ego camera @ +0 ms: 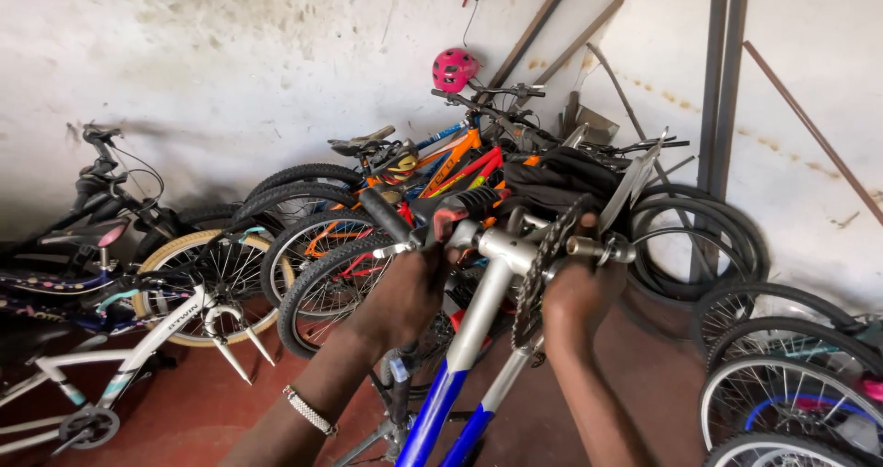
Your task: Installing a bicycle crankset into the bottom bracket of a bike frame
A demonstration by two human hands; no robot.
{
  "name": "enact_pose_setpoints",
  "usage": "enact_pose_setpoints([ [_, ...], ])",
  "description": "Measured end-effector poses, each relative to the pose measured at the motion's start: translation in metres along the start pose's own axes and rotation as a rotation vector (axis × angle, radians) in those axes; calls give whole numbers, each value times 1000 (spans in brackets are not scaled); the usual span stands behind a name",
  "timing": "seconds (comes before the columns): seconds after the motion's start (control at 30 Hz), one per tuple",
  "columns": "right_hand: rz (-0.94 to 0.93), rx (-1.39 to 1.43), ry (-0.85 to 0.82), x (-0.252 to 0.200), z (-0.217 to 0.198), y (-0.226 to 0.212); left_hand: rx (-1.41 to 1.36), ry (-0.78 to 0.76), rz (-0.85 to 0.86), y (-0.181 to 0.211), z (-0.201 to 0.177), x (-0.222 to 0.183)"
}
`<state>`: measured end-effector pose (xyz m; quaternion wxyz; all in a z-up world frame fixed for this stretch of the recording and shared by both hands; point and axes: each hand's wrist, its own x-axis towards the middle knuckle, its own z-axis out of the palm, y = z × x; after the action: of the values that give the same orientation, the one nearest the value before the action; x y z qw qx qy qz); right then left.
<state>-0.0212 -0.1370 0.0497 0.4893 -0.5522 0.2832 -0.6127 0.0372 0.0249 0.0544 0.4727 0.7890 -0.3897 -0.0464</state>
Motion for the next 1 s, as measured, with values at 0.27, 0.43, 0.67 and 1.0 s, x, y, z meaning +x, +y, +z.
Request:
enact_pose_setpoints([
  [0.27, -138, 227, 132, 5, 14, 27, -8, -16, 9, 10, 0, -3],
  [0.43, -89, 24, -37, 3, -14, -2, 89, -13, 88, 9, -2, 0],
  [0.67, 389, 52, -263, -11, -49, -11, 192, 100, -110, 3, 3, -11],
  [1.0, 605, 290, -319, -27, -105, 25, -108, 968, 295, 80, 46, -85],
])
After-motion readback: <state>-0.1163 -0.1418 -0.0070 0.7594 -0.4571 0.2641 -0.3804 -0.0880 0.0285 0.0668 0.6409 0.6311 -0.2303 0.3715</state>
